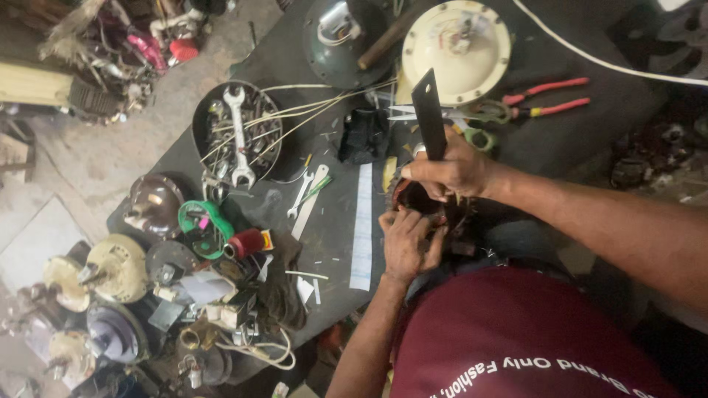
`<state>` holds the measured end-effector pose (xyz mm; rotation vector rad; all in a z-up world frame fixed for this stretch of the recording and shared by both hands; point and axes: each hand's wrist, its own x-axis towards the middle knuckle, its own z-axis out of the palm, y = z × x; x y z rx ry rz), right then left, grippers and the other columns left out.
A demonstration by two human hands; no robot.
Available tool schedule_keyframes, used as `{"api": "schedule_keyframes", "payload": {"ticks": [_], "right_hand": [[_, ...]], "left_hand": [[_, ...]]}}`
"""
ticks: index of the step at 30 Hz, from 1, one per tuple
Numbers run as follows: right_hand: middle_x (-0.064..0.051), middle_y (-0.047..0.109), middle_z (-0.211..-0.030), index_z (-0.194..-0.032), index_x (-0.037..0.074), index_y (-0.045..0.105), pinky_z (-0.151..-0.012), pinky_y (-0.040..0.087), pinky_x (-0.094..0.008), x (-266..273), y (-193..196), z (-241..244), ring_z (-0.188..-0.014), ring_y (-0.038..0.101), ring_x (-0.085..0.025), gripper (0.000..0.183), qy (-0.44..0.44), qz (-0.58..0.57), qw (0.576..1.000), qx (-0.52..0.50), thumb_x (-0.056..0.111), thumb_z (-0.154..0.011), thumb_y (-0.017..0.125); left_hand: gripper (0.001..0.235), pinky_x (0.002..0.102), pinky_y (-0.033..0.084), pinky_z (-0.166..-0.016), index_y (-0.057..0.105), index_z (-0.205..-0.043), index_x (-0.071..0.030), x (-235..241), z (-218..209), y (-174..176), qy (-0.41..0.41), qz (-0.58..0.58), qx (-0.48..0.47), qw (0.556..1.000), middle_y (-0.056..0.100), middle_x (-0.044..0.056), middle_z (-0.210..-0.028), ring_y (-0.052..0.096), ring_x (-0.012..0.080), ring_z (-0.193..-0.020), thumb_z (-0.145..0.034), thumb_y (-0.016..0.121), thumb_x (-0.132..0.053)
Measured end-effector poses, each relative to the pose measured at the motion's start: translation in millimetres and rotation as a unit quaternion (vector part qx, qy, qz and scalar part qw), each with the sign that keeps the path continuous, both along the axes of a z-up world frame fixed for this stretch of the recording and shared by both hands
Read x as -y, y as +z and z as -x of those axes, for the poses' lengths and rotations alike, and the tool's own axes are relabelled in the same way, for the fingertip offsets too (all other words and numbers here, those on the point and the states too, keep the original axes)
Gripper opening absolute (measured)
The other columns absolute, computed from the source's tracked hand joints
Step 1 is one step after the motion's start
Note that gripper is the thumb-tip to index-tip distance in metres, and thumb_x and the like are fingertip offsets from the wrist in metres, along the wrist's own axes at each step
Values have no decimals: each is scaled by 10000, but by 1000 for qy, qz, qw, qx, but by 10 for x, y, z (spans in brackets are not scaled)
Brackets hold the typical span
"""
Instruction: The person is repairing an electrical component, likely a motor stator. They use a flat metal tool to adjust the copper windings inside the stator and then use scissors to cut a piece of yellow insulating tape, which they place inside the component.
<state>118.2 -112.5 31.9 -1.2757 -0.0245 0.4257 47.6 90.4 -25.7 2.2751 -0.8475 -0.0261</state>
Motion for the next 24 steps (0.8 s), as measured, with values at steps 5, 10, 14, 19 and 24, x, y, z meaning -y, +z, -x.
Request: {"api": "schedule_keyframes", "payload": {"ticks": [5, 10, 14, 19, 24], "right_hand": [[-16, 578, -428, -458, 88, 557, -373, 453, -291, 267, 366, 406, -346, 546, -118, 422, -21, 58, 997, 51, 108, -876, 612], [-56, 479, -487, -510, 51, 424, -549, 432, -332, 355, 386, 924, -464, 515, -138, 447, 14, 256, 902, 347, 159, -870, 664], [-10, 559, -448, -474, 95, 480, -391, 386, -284, 408, 193, 785, -371, 496, -111, 430, 41, 29, 985, 164, 92, -887, 604], [-67, 587, -454, -502, 41, 583, -335, 417, -311, 505, 18, 539, -339, 497, -158, 414, -53, -32, 998, 30, 76, -915, 574], [-31, 434, -401, -464, 82, 457, -310, 390, -322, 526, -123, 167, -292, 426, -154, 499, -112, -165, 980, -15, 86, -937, 616]], "left_hand": [[135, 411, 354, -905, 715, -909, -130, 16, 22, 48, 2, 16, 18, 1000, 613, 24, -872, 602, 221, -883, -828, 776, -219], [159, 415, 365, -908, 682, -845, -143, 122, 57, 15, 25, 0, 28, 999, 593, 20, -834, 599, 216, -858, -806, 784, -258], [157, 416, 358, -879, 687, -836, -156, 116, 73, 0, 39, -4, 25, 999, 589, 12, -813, 595, 221, -851, -783, 776, -274], [190, 427, 363, -878, 625, -764, -161, 181, 85, 5, 51, -26, 45, 997, 559, 17, -793, 575, 228, -836, -782, 772, -280], [239, 441, 343, -850, 579, -724, -159, 173, 73, 11, 40, -28, 51, 997, 526, 24, -776, 557, 245, -831, -759, 769, -299]]}}
